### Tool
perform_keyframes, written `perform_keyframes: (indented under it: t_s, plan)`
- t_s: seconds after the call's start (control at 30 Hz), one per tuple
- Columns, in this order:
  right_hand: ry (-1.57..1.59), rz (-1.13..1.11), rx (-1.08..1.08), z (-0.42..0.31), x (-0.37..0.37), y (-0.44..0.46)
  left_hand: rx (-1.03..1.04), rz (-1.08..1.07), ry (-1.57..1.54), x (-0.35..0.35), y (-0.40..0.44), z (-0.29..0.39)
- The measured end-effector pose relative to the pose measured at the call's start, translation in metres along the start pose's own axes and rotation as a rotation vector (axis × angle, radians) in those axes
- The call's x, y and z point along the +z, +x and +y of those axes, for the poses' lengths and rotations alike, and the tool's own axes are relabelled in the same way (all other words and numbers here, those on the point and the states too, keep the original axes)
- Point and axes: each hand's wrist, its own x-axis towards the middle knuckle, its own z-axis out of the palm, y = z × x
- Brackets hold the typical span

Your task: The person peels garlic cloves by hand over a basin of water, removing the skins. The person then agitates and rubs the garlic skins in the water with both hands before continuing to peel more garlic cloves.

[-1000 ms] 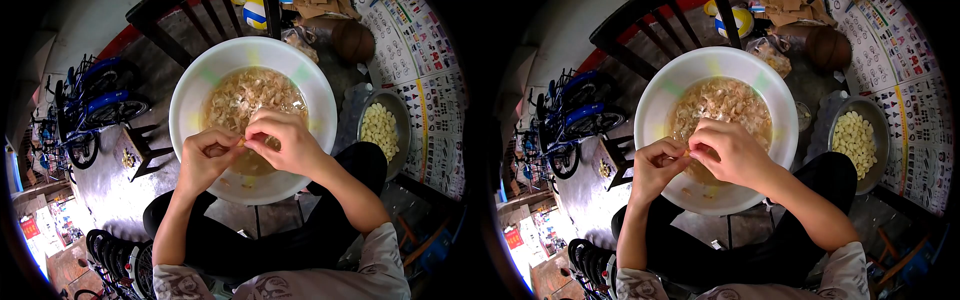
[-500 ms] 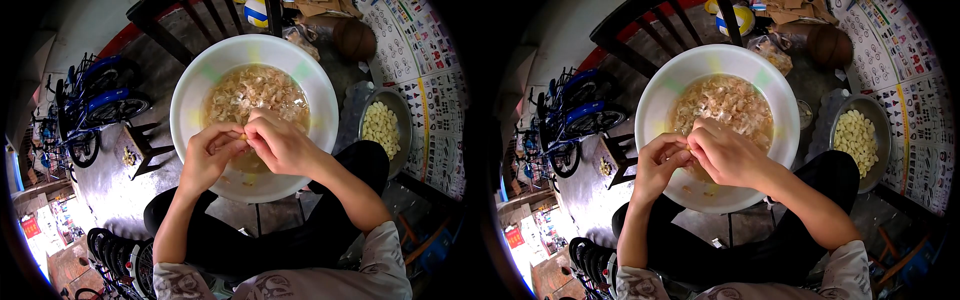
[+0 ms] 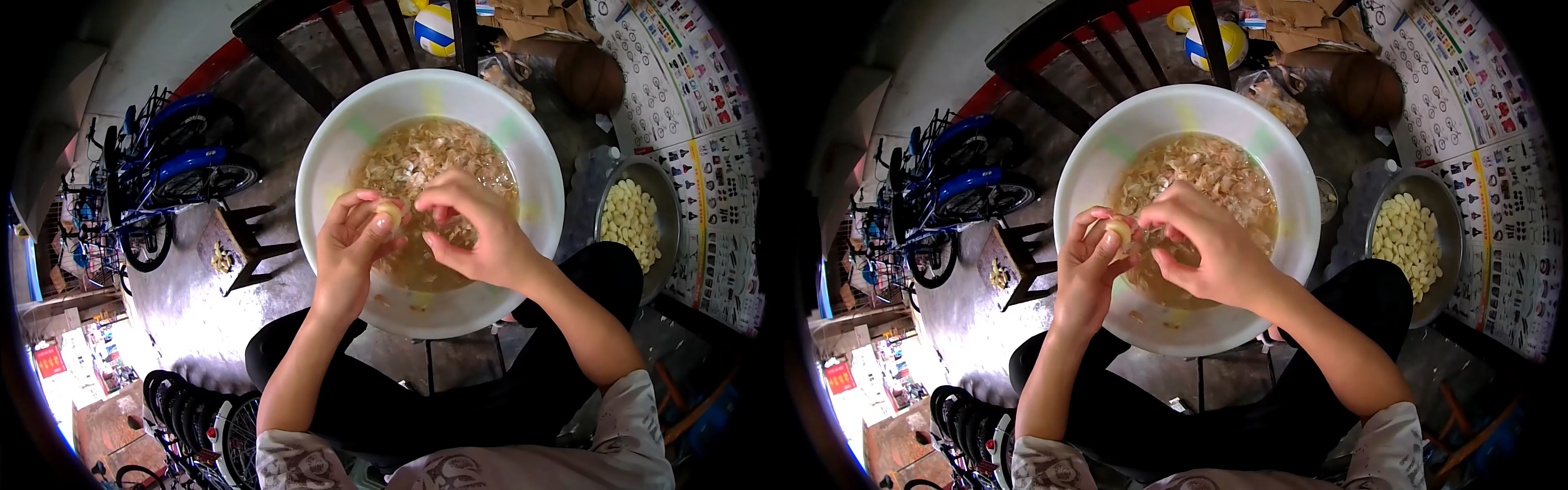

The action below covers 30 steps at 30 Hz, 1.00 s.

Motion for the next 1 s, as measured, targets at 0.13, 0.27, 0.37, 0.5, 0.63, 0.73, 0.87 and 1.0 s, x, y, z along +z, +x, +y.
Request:
perform_keyframes:
  t_s: [0.13,0.27,0.37,0.5,0.63,0.73,0.87,1.0]
  plan:
    - [0.044,0.073,-0.003,0.000,0.000,0.001,0.086,-0.076,0.142,-0.001,-0.001,-0.004]
    - [-0.001,0.061,-0.128,0.003,0.002,0.001,0.128,-0.171,0.111,0.000,0.000,-0.008]
    - [-0.039,0.055,-0.163,0.004,0.000,-0.001,0.106,-0.198,0.126,-0.001,0.001,-0.004]
    - [-0.230,0.007,-0.313,0.006,-0.007,-0.001,0.013,-0.204,0.169,0.002,-0.002,0.001]
    - [-0.369,-0.013,-0.401,0.004,-0.007,-0.001,-0.029,-0.184,0.220,0.002,-0.002,0.001]
    - [-0.359,-0.084,-0.344,0.004,-0.007,-0.001,-0.080,-0.169,0.226,0.004,-0.003,0.003]
    - [-0.330,-0.149,-0.266,0.010,-0.003,-0.006,-0.108,-0.183,0.256,0.005,-0.003,0.009]
    - [-0.225,-0.101,-0.227,0.010,-0.001,-0.003,-0.076,-0.219,0.230,0.005,-0.005,0.014]
